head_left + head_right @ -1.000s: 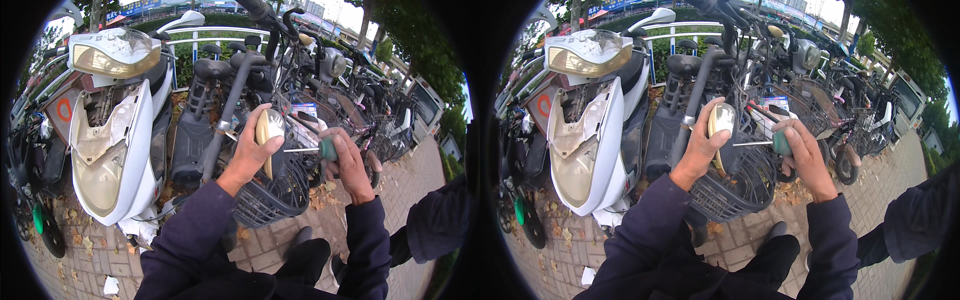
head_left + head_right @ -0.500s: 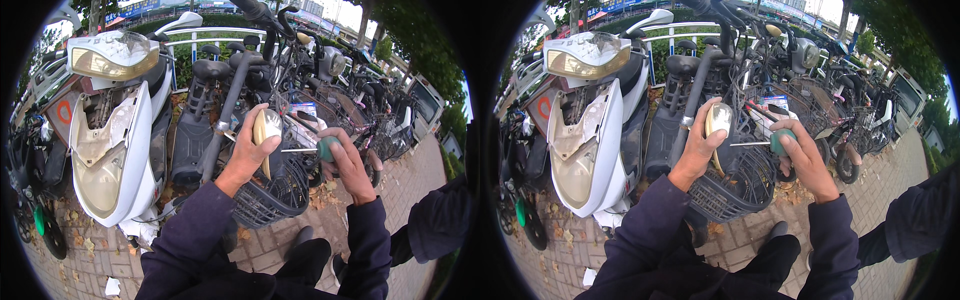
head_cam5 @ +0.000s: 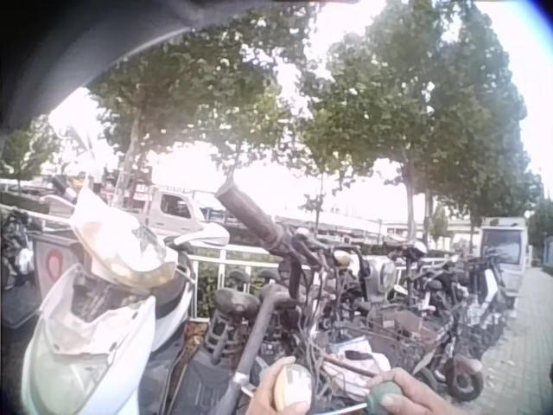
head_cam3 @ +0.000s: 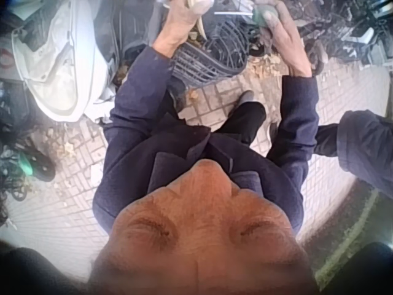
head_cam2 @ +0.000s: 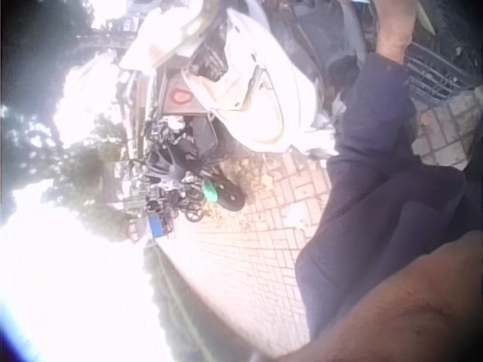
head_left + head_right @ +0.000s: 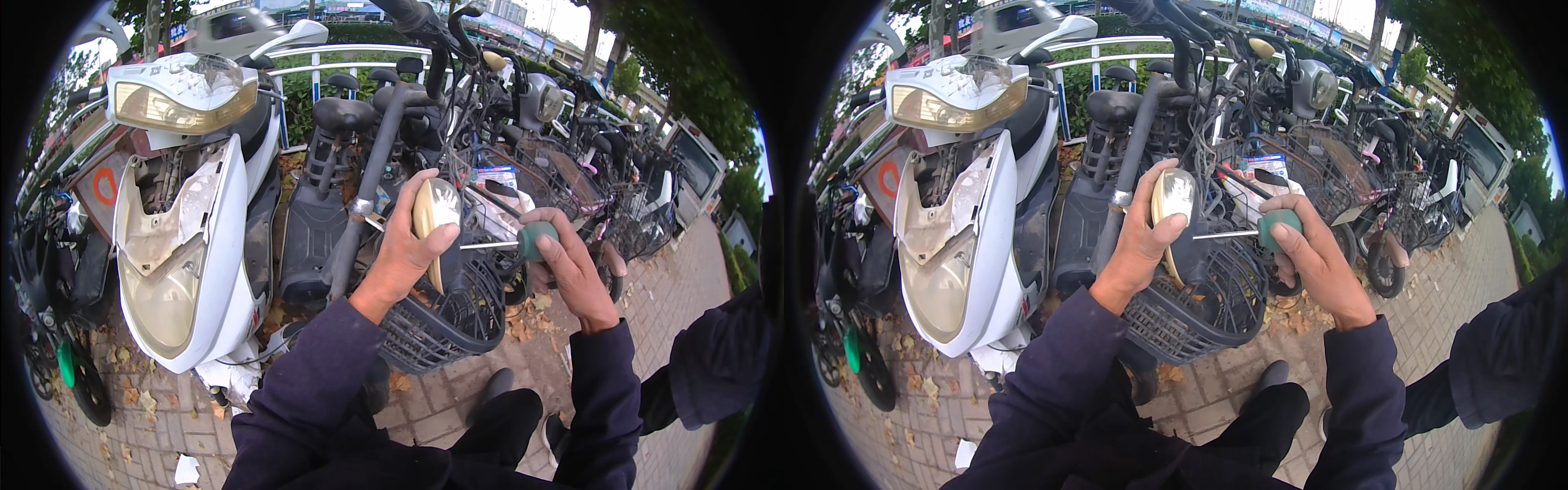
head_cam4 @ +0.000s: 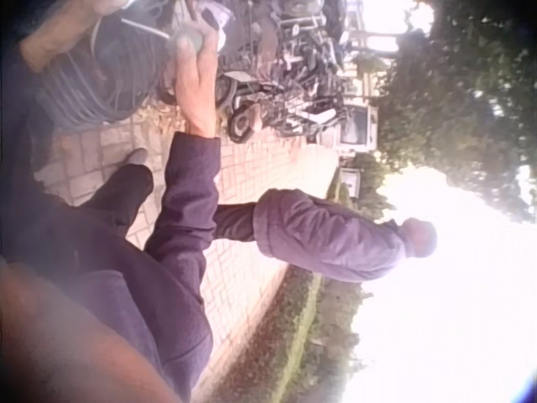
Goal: The person uses a screwdriver to remove screws from a scooter headlight cover, detaches the cover, and then reattaches it by screwing it back in place. The task is performed outdoors on a paved area with several scooters nearby.
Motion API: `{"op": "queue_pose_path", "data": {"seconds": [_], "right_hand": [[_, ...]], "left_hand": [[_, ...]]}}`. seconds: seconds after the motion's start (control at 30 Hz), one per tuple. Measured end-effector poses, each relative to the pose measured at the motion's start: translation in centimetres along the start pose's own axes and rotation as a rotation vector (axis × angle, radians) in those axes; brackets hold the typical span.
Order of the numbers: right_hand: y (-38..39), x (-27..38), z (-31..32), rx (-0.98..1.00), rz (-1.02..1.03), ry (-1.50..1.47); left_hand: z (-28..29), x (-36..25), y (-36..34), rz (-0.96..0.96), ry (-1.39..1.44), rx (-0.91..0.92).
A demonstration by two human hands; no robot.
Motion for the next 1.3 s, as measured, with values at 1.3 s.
{"op": "queue_pose_path", "data": {"seconds": [1.3], "right_hand": [[-0.44,0.33,0.42,-0.121,-0.184,0.144]], "left_hand": [[-0.10,-0.49,0.02,-0.039,-0.070,0.017]]}}
Point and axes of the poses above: each hand's wrist, its own y-axis away from the middle knuckle, its own z-axis out of the back of the hand, x = y × z, the point moved 5 cm from there along -y, towards the middle knuckle, and after that the axes turned 4 degrees about -x, right-handed, at the moved point
